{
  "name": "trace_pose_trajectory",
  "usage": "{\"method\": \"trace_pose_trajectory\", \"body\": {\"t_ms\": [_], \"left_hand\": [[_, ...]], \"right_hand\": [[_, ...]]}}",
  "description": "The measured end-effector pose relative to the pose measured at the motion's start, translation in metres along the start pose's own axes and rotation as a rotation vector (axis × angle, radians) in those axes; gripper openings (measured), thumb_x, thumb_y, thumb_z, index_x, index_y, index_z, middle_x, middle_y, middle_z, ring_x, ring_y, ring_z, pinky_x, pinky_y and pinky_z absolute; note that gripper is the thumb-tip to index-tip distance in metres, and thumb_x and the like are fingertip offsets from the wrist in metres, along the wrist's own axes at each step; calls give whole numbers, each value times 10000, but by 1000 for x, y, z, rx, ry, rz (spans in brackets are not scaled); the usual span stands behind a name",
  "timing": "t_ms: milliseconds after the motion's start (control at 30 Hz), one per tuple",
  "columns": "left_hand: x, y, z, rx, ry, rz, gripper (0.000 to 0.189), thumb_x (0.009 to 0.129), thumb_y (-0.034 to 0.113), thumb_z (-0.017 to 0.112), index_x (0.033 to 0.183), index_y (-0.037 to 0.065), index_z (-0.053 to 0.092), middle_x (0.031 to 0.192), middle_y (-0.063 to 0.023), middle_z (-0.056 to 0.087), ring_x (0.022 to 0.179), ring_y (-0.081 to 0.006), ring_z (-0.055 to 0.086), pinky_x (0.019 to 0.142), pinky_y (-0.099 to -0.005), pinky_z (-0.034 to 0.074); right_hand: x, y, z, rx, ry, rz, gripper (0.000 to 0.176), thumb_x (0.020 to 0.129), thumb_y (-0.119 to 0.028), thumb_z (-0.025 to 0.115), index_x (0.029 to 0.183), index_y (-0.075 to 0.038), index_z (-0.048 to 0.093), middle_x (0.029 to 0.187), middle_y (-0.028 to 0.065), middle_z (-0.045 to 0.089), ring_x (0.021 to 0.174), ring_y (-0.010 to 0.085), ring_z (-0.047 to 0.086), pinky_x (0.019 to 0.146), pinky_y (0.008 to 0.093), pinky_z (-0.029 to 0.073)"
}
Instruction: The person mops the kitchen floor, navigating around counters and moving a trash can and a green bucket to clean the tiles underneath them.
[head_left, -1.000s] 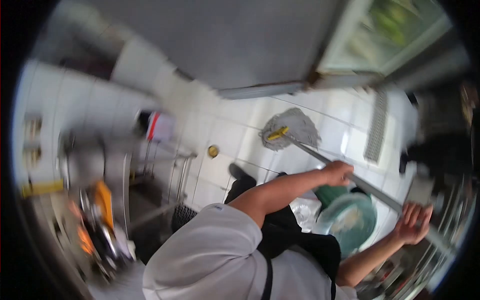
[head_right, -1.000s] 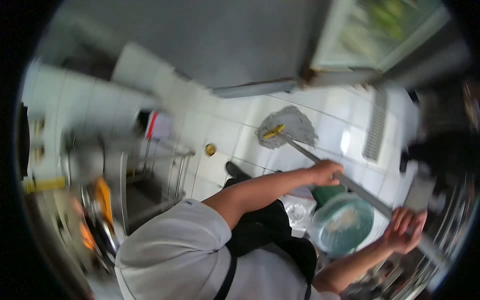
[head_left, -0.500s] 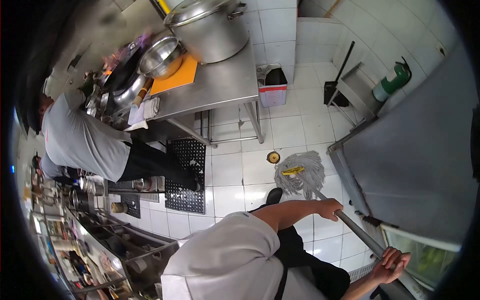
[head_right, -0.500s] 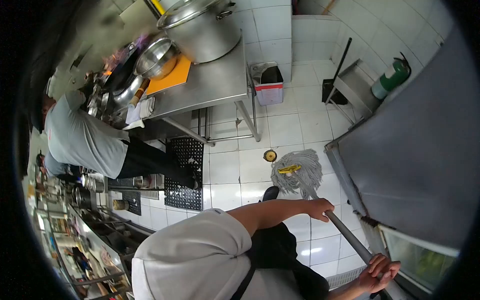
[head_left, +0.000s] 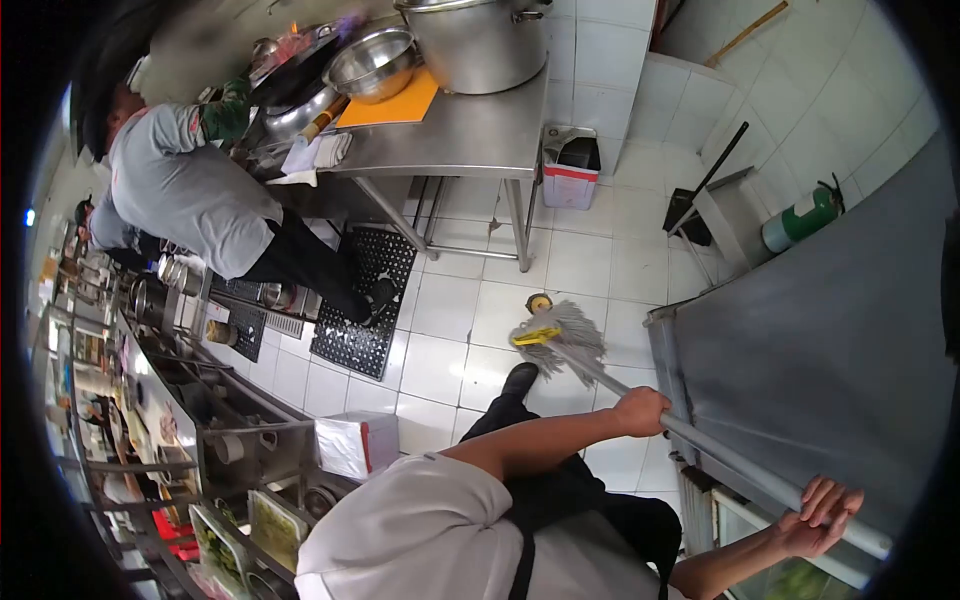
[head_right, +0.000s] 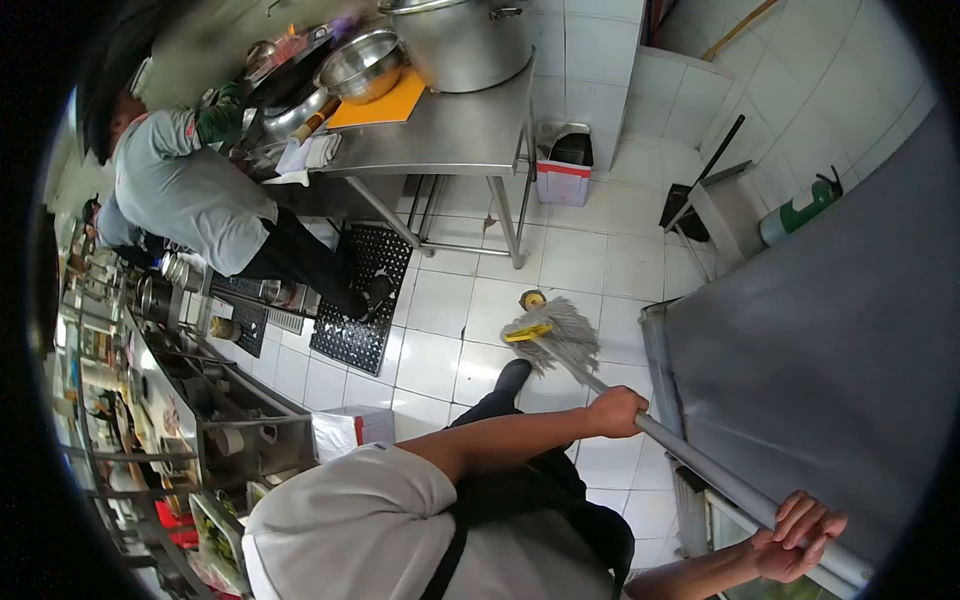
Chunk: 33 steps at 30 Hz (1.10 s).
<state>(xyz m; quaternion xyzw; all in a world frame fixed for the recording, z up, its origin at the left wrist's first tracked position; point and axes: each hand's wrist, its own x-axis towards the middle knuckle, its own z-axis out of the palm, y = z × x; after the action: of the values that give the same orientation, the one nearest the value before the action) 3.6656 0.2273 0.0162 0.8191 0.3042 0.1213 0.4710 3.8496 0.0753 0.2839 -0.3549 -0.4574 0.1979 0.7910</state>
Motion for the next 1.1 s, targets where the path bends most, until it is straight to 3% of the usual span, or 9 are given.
{"method": "trace_pose_trajectory", "body": {"t_ms": [167, 433, 533, 633, 733, 800, 900, 1100], "left_hand": [[-10, -8, 5, 40, 94, -39, 156, 692, 199, 676, 716, 48, 644, 741, -196, 654, 782, -417, 638, 742, -503, 516], [-31, -1, 5, 114, 208, -114, 163, 706, 218, 667, 711, 57, 646, 730, -192, 656, 766, -414, 645, 725, -502, 520], [-30, -3, 14, 130, 286, -57, 135, 668, 193, 673, 708, 69, 640, 706, -178, 641, 739, -404, 633, 677, -485, 516], [-30, -7, 15, 146, 219, -101, 196, 707, 251, 677, 714, 58, 644, 737, -193, 657, 782, -413, 646, 728, -501, 523], [-36, -18, 19, 101, 275, -103, 142, 677, 194, 672, 696, 61, 626, 688, -187, 624, 741, -430, 617, 664, -516, 490], [-36, -33, 22, 108, 205, -121, 180, 714, 227, 679, 766, 56, 657, 750, -203, 649, 809, -427, 632, 738, -501, 508], [-43, -51, 29, 105, 146, -187, 255, 738, 263, 682, 886, 55, 687, 861, -210, 681, 891, -418, 645, 838, -473, 518], [-59, -87, 32, 172, 219, -167, 259, 690, 263, 703, 859, 68, 683, 869, -199, 681, 872, -403, 650, 793, -481, 534]], "right_hand": [[-15, 7, -13, 78, -55, 36, 227, 942, -226, 573, 840, -120, 399, 501, -20, 423, 414, 76, 408, 459, 243, 345], [-5, 12, -13, 169, -256, -15, 259, 936, -205, 588, 805, -121, 381, 517, -11, 461, 421, 87, 455, 488, 251, 399], [-4, 6, -13, 178, -296, -60, 252, 938, -200, 575, 796, -120, 382, 517, -13, 461, 419, 88, 457, 488, 254, 407], [-9, 8, -8, 176, -332, -54, 243, 949, -200, 550, 792, -118, 384, 516, -10, 453, 420, 91, 445, 494, 254, 403], [-16, 18, -3, 195, -355, -15, 240, 962, -210, 524, 792, -116, 384, 521, -4, 439, 425, 92, 421, 508, 250, 391], [-22, 29, -5, 207, -340, 16, 245, 960, -213, 524, 783, -112, 387, 521, 2, 439, 424, 95, 420, 512, 253, 394], [-33, 49, -4, 245, -270, 123, 255, 932, -200, 564, 770, -86, 405, 505, 24, 439, 419, 131, 421, 501, 294, 402], [-44, 49, 29, 312, -317, 155, 307, 895, -188, 681, 715, -66, 465, 513, 75, 504, 441, 200, 519, 517, 381, 508]]}}
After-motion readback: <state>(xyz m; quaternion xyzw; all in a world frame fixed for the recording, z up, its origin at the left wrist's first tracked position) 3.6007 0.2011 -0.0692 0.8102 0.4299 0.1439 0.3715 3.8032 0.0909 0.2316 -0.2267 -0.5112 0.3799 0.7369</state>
